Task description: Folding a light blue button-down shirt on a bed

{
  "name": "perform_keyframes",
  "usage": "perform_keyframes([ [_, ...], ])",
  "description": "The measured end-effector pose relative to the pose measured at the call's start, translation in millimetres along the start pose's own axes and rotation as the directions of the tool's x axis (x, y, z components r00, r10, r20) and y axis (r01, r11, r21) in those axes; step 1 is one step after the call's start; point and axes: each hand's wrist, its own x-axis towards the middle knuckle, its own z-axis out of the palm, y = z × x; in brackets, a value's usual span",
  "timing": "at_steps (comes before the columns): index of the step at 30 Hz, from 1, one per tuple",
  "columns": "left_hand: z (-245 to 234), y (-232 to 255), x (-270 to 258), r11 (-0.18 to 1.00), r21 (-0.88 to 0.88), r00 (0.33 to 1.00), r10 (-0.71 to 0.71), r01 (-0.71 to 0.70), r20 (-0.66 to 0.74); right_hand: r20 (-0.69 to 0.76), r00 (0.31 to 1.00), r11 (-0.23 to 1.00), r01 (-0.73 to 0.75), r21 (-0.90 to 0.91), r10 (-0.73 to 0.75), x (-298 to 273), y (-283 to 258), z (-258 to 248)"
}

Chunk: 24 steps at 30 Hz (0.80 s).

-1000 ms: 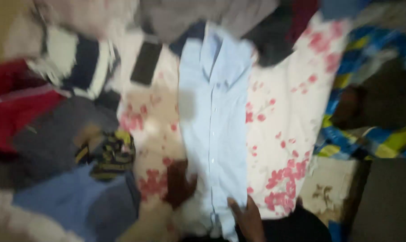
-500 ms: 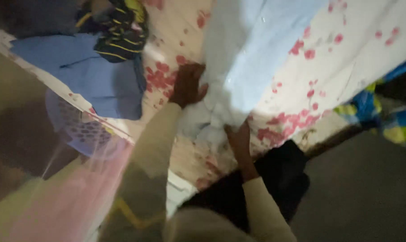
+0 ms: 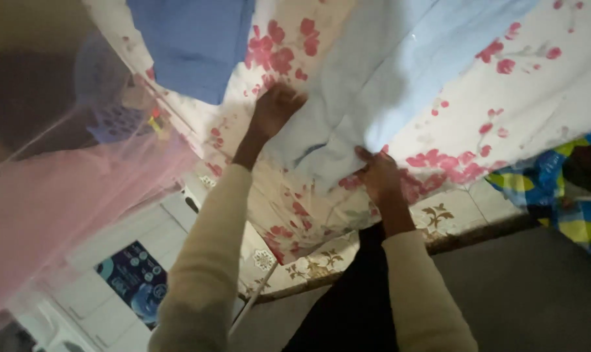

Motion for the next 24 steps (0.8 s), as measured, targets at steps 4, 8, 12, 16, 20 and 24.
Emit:
perform_keyframes([
  [4, -9, 67, -25, 0.961, 0.192, 0.894, -0.259, 0.200, 0.366, -0.175, 0.982, 0.819, -0.044, -0.571, -0.070, -38, 4, 22],
  [8, -22, 121, -40, 0.892, 0.103, 0.805, -0.443, 0.441, 0.394, -0.338, 0.938, 0.995, 0.047, -0.092, -0.075, -69, 0, 126],
  [12, -37, 95, -45, 0.870, -0.019, 0.770, -0.425, 0.492, 0.476, -0.282, 0.942, 0.980, 0.150, -0.129, -0.181, -75, 5, 141],
  [16, -34, 1, -78, 0.782, 0.037, 0.646, -0.539, 0.622, 0.541, -0.295, 0.936, 0.981, 0.178, -0.075, -0.192, -98, 16, 154],
  [20, -46, -69, -118, 0.782, 0.083, 0.684, -0.587, 0.618, 0.433, -0.339, 0.937, 0.978, 0.009, -0.210, -0.082, -72, 114, 117],
  [24, -60, -78, -158, 0.720, -0.034, 0.667, -0.622, 0.693, 0.410, -0.242, 0.965, 0.995, 0.099, -0.015, -0.100, -111, 127, 160],
])
